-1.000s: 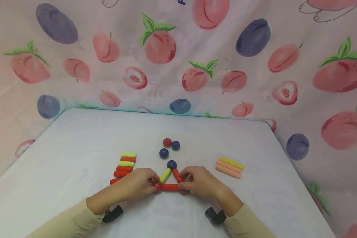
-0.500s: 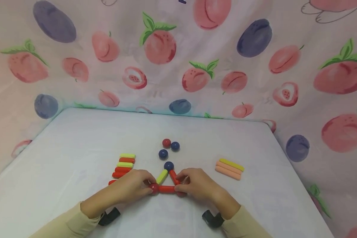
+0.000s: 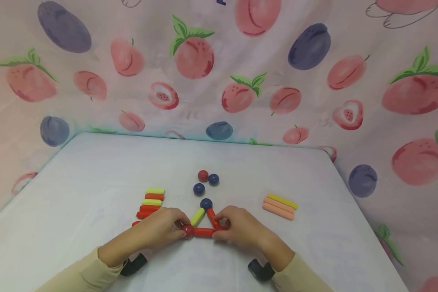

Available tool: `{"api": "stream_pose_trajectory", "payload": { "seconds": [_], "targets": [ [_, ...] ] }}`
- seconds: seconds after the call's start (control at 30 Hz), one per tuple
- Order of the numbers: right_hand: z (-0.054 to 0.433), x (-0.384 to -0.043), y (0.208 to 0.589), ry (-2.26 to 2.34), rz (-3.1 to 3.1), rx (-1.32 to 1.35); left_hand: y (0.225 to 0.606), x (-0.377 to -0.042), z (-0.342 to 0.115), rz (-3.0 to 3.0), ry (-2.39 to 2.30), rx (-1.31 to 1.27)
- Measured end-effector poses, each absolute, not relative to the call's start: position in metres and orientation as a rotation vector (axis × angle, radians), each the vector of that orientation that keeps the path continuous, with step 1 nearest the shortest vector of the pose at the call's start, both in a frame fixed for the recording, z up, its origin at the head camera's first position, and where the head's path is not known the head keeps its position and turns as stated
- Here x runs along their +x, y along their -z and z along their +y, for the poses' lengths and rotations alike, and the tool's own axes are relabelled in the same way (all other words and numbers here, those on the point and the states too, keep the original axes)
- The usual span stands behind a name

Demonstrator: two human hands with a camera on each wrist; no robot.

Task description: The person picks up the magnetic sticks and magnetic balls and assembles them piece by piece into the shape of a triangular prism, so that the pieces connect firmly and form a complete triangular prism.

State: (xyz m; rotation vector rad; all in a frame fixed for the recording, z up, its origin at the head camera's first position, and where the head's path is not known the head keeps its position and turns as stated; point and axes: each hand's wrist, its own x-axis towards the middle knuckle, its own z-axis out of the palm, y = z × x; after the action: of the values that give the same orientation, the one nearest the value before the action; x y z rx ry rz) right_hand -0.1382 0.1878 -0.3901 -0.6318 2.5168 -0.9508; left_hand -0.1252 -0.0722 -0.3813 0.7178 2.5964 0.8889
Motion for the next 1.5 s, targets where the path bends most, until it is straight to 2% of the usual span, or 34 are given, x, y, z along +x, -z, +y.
{"api": "stream_pose_trajectory", "payload": {
  "seconds": [0.3,0.57,0.8,1.5],
  "targets": [
    [0.188,-0.136,0.386,0.915,2.520,-0.662,0.379,-0.124,-0.082,2.597,-0.892,0.684],
    [0.185,-0.133,0.384,0.897,2.512,-0.619,0.366,-0.118,-0.128,2.732,-0.884,0.617],
    [0.184,-0.132,0.384,0.880,2.530,-0.611,0.370,-0.113,-0.156,2.793,-0.798,0.418],
    [0.182,-0.132,0.383,0.879,2.525,-0.596,0.386,-0.110,-0.151,2.821,-0.510,0.427]
  ]
}}
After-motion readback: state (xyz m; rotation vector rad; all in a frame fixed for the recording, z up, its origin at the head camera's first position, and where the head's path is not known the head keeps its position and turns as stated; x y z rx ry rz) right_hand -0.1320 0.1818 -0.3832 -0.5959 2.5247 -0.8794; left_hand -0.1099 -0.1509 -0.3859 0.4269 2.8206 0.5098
